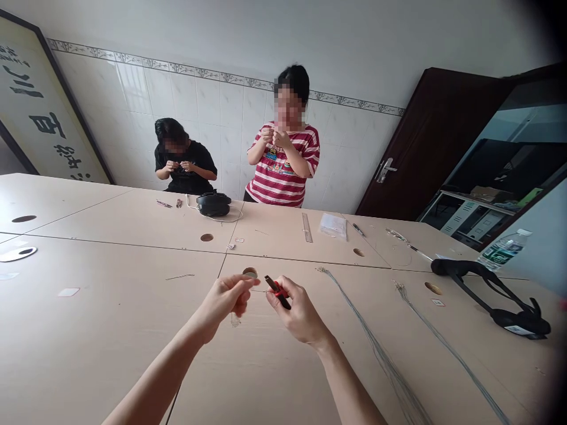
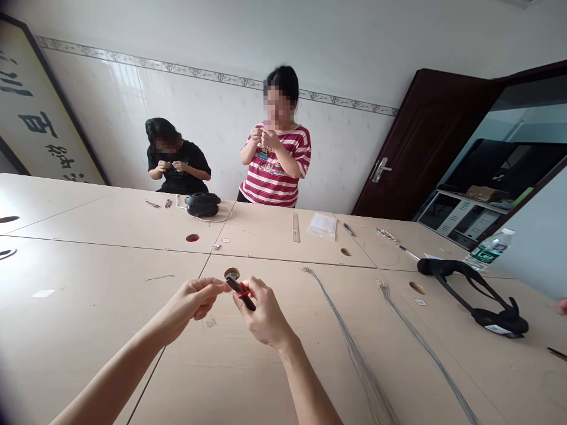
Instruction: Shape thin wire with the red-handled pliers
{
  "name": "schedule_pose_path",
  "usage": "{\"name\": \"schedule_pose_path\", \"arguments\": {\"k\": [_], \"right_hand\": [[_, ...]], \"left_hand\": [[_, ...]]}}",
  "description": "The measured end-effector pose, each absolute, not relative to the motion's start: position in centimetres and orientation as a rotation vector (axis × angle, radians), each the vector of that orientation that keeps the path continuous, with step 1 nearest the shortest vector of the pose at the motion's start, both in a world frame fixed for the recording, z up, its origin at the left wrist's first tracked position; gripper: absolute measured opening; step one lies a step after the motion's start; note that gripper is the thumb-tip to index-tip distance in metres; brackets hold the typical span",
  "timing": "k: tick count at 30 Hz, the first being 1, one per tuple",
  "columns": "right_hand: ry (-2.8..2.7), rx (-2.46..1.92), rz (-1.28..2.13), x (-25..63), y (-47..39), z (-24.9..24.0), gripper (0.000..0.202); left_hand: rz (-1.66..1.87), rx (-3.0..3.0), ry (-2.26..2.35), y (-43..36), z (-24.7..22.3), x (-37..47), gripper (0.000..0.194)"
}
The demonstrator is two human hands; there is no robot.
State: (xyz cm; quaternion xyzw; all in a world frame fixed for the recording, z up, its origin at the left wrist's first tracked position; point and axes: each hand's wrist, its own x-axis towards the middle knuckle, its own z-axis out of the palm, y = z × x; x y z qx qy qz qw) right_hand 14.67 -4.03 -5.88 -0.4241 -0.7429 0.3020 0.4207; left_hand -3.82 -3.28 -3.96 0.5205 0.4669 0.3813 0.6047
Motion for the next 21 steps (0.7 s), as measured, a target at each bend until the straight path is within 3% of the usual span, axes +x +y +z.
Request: {"name": "schedule_pose_path", "arguments": {"k": [5,12,16,21], "right_hand": [[-1.840,-1.127,0.713,15.3,-3.5,-6.2,0.016],[-1.764,-1.192,0.687,16.6,-2.5,-6.9,0.020],[-1.755,-1.222,0.654,17.1,-2.4,-7.0,0.022],[-1.749,-1.279,0.550,17.5,-2.0,-7.2,0.022]], "left_hand": [[1.071,1.118,0.983,-2.8,-3.6,-4.9,0.031],[1.149,0.934,0.864,-0.9,-2.4,-11.6,0.016],[1.465,0.809,1.046,0.0,-2.1,-14.7,0.019],[1.883,0.563,1.167,0.6,-2.0,-17.2,0.010]]}}
